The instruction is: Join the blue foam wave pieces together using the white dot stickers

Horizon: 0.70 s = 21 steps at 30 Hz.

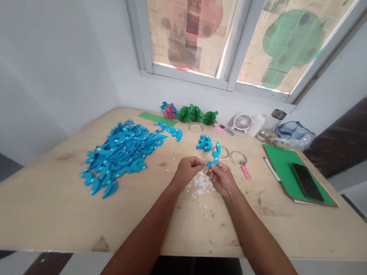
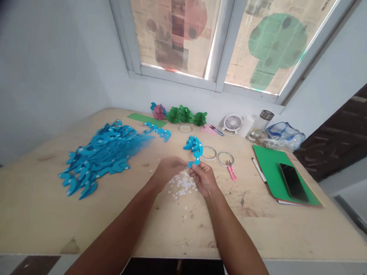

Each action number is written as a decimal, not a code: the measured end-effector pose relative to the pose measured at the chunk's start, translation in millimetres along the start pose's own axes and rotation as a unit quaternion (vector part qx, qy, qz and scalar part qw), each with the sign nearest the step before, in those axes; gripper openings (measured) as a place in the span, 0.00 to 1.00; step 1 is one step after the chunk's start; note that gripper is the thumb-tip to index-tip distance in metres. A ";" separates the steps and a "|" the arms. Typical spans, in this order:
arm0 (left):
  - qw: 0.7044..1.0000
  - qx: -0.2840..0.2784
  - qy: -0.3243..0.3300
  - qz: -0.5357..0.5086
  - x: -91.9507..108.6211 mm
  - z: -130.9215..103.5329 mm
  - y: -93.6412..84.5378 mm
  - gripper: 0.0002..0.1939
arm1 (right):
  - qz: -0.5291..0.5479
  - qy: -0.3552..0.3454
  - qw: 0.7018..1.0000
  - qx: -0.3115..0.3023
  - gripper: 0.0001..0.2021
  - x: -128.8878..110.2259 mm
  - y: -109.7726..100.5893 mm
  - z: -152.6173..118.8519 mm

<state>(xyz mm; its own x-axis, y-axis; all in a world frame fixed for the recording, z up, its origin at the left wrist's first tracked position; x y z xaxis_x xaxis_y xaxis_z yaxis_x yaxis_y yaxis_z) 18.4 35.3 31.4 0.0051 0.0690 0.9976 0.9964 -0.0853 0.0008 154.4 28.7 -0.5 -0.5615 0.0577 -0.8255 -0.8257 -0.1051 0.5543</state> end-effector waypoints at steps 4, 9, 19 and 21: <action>0.999 -0.005 -0.009 0.031 0.4 -0.6 0.5 0.07 | -0.018 -0.002 1.000 -0.001 0.06 0.4 0.1 -0.4; 0.999 -0.009 -0.015 0.035 -1.7 0.4 0.5 0.07 | -0.032 -0.006 0.999 0.002 0.07 0.8 -0.3 0.6; 0.999 0.026 -0.006 0.023 -2.0 1.2 -1.5 0.11 | -0.067 -0.015 0.997 0.020 0.08 -0.9 -1.3 1.1; 0.999 0.033 0.007 0.031 -0.1 0.9 -2.4 0.08 | -0.074 -0.018 0.997 0.021 0.08 -1.3 -1.1 1.1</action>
Point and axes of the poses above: each hand's wrist, its own z-axis towards the middle knuckle, its own y-axis out of the palm, x = y × z, the point moved 4 cm from there along z, towards the middle knuckle, and after that the axes turned 8 degrees about -y, right-handed, at the moved point
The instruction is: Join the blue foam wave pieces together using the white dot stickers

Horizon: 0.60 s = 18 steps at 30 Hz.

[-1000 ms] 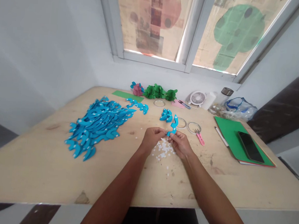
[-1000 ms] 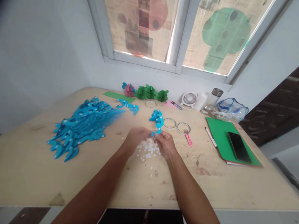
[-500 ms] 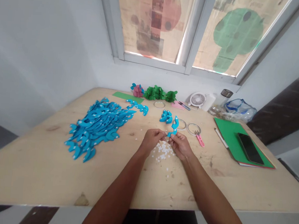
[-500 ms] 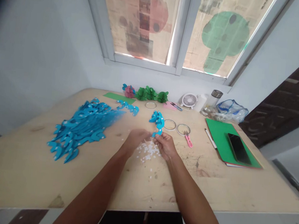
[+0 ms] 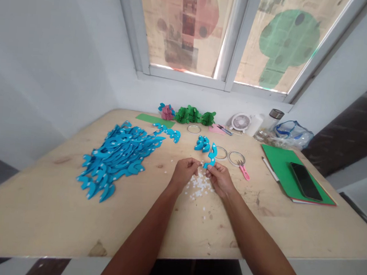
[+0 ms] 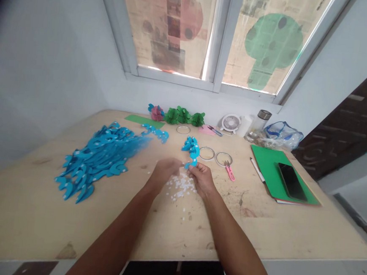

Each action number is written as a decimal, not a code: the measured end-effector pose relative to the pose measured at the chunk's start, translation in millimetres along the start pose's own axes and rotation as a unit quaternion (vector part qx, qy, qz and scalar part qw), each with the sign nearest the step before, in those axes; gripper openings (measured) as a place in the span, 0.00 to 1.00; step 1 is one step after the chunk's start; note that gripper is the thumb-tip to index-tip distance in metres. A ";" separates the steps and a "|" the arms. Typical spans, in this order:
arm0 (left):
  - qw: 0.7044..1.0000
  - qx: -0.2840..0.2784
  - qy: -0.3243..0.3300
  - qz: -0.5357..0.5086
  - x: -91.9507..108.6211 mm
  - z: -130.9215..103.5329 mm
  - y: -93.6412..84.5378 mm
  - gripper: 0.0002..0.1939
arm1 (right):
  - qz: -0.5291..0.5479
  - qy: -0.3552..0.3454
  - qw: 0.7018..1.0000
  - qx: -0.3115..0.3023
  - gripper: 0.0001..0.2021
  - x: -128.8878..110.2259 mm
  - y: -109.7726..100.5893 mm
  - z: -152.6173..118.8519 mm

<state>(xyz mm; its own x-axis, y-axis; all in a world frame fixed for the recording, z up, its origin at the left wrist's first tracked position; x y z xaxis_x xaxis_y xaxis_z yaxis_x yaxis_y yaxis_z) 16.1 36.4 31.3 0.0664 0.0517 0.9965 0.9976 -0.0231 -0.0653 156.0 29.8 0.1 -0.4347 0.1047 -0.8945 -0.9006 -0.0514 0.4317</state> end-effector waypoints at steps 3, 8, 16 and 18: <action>1.000 0.017 0.009 -0.008 1.0 0.6 -2.5 0.06 | -0.007 -0.003 1.000 0.000 0.08 -0.2 0.3 -0.1; 0.999 -0.010 -0.027 -0.013 -3.5 2.8 -1.1 0.09 | -0.013 -0.008 1.000 0.001 0.08 0.5 0.5 -0.3; 0.997 0.047 0.037 0.055 -5.4 6.3 -5.7 0.09 | -0.023 -0.008 1.000 0.000 0.09 1.5 0.2 -0.6; 0.998 0.031 0.040 0.024 -5.2 6.6 -4.9 0.06 | -0.024 -0.008 1.000 0.001 0.09 0.9 0.7 -0.7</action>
Point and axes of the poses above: each hand's wrist, its own z-axis towards the middle knuckle, its own y-axis out of the palm, x = y × z, the point moved 4 cm from there along z, towards the middle knuckle, and after that the axes turned 8 degrees about -y, right-handed, at the moved point
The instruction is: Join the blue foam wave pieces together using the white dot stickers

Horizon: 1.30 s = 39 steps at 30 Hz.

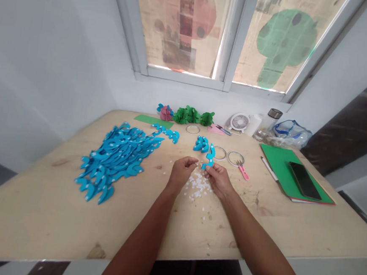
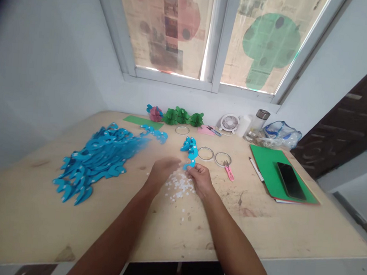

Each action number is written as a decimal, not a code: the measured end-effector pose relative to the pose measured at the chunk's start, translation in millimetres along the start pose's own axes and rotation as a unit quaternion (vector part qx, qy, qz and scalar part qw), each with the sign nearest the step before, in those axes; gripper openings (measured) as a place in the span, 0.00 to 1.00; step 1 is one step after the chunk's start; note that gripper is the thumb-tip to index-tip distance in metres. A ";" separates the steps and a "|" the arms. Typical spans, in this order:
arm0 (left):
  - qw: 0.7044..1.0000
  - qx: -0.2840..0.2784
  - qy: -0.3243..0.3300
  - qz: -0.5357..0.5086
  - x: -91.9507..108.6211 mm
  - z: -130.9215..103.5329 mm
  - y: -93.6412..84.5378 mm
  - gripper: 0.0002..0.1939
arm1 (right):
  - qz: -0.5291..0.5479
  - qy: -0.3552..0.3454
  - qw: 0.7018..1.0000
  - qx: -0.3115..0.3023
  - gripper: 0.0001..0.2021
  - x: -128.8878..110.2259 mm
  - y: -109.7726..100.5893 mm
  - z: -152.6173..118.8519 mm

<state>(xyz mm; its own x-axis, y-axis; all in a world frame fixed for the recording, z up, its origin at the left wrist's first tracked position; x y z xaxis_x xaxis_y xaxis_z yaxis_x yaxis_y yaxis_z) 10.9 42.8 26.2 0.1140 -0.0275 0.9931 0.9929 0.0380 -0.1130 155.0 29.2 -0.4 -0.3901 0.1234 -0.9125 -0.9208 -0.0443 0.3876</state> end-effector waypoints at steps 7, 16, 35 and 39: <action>0.997 -0.050 -0.040 -0.042 -0.5 -2.4 6.0 0.06 | -0.006 0.005 1.000 -0.001 0.10 -0.5 1.4 -1.0; 0.996 -0.061 -0.059 -0.014 -3.4 -2.2 8.0 0.10 | -0.001 0.008 1.000 0.007 0.10 0.6 1.1 -0.9; 0.995 -0.028 0.027 0.094 -11.9 4.0 6.0 0.08 | -0.003 0.010 1.000 0.009 0.10 3.6 1.5 -0.8; 0.995 -0.021 0.025 0.098 -12.0 4.3 5.4 0.09 | -0.011 0.010 1.000 0.012 0.11 5.8 1.0 -0.1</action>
Point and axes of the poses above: each hand's wrist, its own z-axis towards the middle knuckle, its own y-axis out of the palm, x = y × z, the point moved 4 cm from there along z, towards the middle knuckle, and after that the axes turned 8 degrees about -y, right-handed, at the moved point
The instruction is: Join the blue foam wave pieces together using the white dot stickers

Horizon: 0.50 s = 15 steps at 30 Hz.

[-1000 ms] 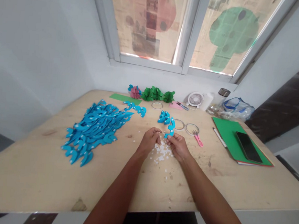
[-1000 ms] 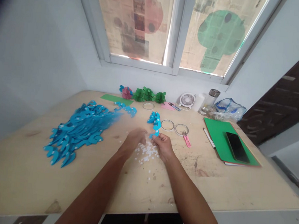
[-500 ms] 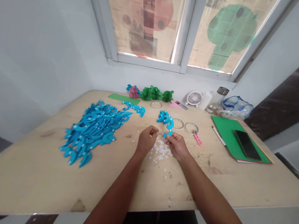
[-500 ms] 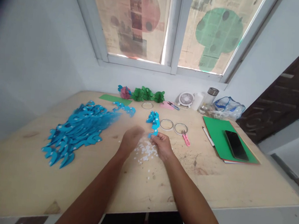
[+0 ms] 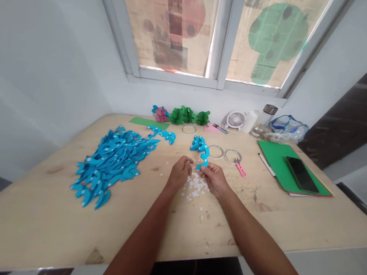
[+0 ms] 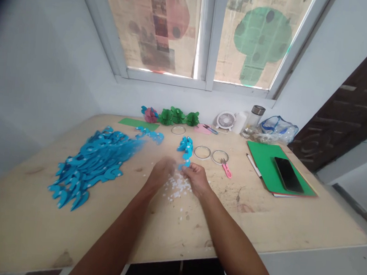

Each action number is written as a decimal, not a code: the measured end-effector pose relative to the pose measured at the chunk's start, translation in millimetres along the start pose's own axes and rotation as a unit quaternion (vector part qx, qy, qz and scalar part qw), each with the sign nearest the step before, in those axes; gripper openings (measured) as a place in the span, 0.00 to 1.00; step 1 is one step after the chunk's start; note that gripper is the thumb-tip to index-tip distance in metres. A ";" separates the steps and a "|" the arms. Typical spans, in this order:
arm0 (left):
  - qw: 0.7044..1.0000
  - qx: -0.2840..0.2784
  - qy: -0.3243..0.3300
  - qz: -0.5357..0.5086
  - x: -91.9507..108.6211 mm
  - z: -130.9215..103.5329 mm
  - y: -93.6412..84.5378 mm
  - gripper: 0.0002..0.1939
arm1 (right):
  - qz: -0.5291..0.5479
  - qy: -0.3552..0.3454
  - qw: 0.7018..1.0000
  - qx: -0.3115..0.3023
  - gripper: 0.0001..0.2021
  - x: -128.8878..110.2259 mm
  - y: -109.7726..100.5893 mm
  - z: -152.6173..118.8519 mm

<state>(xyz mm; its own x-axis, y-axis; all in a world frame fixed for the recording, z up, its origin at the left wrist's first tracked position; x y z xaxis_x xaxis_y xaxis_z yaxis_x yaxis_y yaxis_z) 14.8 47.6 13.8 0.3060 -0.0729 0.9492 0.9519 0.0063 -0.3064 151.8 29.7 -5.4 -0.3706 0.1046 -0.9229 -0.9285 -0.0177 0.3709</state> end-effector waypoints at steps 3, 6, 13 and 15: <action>1.000 0.009 -0.012 0.015 1.9 -0.3 -3.2 0.10 | 0.000 -0.003 1.000 -0.002 0.10 1.8 0.0 0.7; 0.999 0.011 0.003 0.035 6.8 -0.8 -6.0 0.08 | 0.000 -0.004 1.000 -0.002 0.10 3.3 -0.2 1.2; 0.998 0.053 0.022 0.007 8.4 -0.1 -12.4 0.09 | -0.004 -0.009 1.000 0.001 0.10 5.6 -0.9 2.0; 0.998 0.056 0.003 0.006 6.0 0.4 -13.0 0.09 | -0.005 -0.009 1.000 0.001 0.10 6.6 -0.8 1.9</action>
<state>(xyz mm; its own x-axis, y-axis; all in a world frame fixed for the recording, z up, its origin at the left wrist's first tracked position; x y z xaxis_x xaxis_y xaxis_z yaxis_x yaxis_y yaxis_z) 4.2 47.5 23.5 0.3173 -0.0783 0.9451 0.9443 0.1181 -0.3073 150.1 32.3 -11.6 -0.3614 0.1217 -0.9244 -0.9319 -0.0150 0.3623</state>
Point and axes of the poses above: each hand's wrist, its own z-axis towards the middle knuckle, its own y-axis out of the palm, x = y × z, the point moved 4 cm from there along z, towards the middle knuckle, and after that the axes turned 8 degrees about -y, right-handed, at the moved point
